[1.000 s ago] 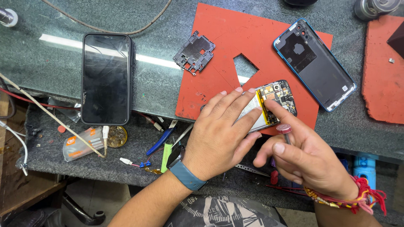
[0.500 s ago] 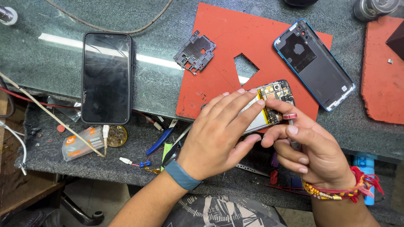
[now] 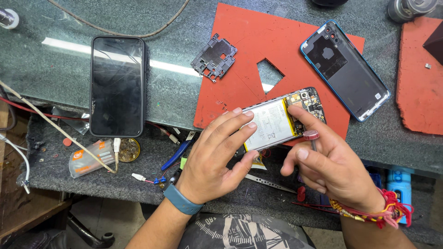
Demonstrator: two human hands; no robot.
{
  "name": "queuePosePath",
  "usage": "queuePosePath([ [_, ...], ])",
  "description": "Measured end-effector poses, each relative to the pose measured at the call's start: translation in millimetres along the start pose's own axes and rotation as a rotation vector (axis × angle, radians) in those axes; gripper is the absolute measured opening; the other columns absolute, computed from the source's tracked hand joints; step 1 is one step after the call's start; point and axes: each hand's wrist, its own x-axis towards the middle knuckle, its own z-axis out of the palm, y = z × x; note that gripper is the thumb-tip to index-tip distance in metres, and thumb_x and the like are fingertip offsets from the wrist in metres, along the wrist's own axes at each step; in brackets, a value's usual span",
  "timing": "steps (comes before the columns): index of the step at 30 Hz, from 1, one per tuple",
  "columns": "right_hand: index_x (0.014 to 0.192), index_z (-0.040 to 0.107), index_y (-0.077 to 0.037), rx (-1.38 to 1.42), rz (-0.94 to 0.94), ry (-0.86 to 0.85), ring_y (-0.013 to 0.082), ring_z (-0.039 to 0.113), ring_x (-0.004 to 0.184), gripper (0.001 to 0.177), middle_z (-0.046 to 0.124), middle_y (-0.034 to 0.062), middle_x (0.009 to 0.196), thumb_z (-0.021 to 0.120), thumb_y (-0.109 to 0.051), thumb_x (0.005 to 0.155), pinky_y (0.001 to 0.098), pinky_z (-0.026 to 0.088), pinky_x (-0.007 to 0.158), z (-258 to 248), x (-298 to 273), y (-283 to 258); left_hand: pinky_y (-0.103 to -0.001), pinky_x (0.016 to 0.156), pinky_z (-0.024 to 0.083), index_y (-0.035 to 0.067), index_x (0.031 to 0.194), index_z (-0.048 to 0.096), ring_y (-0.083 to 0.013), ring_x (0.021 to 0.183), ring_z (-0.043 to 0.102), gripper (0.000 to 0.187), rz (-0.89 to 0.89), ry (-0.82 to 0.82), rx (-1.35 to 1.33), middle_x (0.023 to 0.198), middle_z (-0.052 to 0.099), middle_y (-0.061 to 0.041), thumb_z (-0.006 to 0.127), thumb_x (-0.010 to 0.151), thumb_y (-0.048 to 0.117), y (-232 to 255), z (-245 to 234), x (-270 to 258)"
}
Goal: The person disassembles a blue smartphone by removing the back cover and unscrewing internal components. They use a screwdriver and tweezers to detach a metal bracket and disconnect cables from the motherboard, exposing the battery and internal circuitry.
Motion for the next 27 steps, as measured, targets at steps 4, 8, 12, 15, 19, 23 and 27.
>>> queuePosePath([
  [4,0.169,0.021,-0.017,-0.22,0.025,0.052,0.0024,0.043,0.042,0.083,0.073,0.0175,0.079,0.06,-0.015,0.096,0.0184,0.035,0.037,3,-1,4,-0.046,0.121,0.047,0.006,0.136,0.06,-0.0341,0.141,0.056,0.051,0.002,0.004,-0.001,0.144,0.059,-0.012,0.08,0.089,0.01,-1,1,0],
  [8,0.171,0.025,-0.012,-0.111,-0.102,0.043,0.0017,0.041,0.045,0.078,0.071,0.0182,0.083,0.061,-0.012,0.101,0.018,0.035,0.039,-2,-7,4,-0.046,0.121,0.047,0.006,0.135,0.061,-0.034,0.141,0.056,0.049,-0.005,-0.01,-0.01,0.144,0.059,-0.012,0.08,0.091,0.011,1,-2,2],
  [12,0.165,0.03,-0.007,-0.034,-0.196,0.162,0.0022,0.038,0.044,0.072,0.067,0.0188,0.081,0.056,-0.01,0.098,0.0181,0.034,0.038,-16,-18,1,-0.052,0.123,0.039,0.009,0.13,0.064,-0.0351,0.143,0.051,0.042,0.057,-0.098,0.199,0.141,0.061,-0.011,0.079,0.092,0.021,6,-10,13],
  [15,0.163,0.034,-0.006,0.037,-0.23,0.198,0.0019,0.036,0.045,0.067,0.066,0.0184,0.083,0.055,-0.009,0.1,0.0178,0.033,0.04,-27,-22,2,-0.055,0.124,0.034,0.007,0.133,0.062,-0.0376,0.146,0.045,0.05,0.115,-0.208,0.267,0.145,0.058,-0.013,0.077,0.092,0.031,5,-13,29],
  [19,0.161,0.037,-0.005,0.077,-0.261,0.211,0.0021,0.036,0.046,0.063,0.065,0.0174,0.084,0.055,-0.009,0.101,0.0181,0.033,0.041,-31,-23,7,-0.055,0.122,0.032,0.004,0.14,0.056,-0.0407,0.143,0.043,0.071,0.176,-0.315,0.276,0.147,0.052,-0.018,0.077,0.087,0.046,2,-4,53],
  [23,0.162,0.037,-0.005,0.079,-0.267,0.182,0.0019,0.036,0.046,0.063,0.064,0.0162,0.083,0.056,-0.01,0.101,0.0176,0.033,0.041,-36,-24,7,-0.053,0.117,0.035,0.006,0.141,0.055,-0.0418,0.134,0.048,0.081,0.212,-0.356,0.296,0.143,0.052,-0.021,0.078,0.079,0.054,-2,3,68],
  [27,0.161,0.037,-0.005,0.095,-0.25,0.166,0.0018,0.035,0.046,0.064,0.064,0.0159,0.082,0.057,-0.01,0.101,0.0176,0.033,0.041,-39,-24,7,-0.053,0.112,0.038,0.007,0.139,0.056,-0.0409,0.128,0.05,0.082,0.242,-0.386,0.323,0.138,0.054,-0.021,0.08,0.077,0.056,-3,3,73],
])
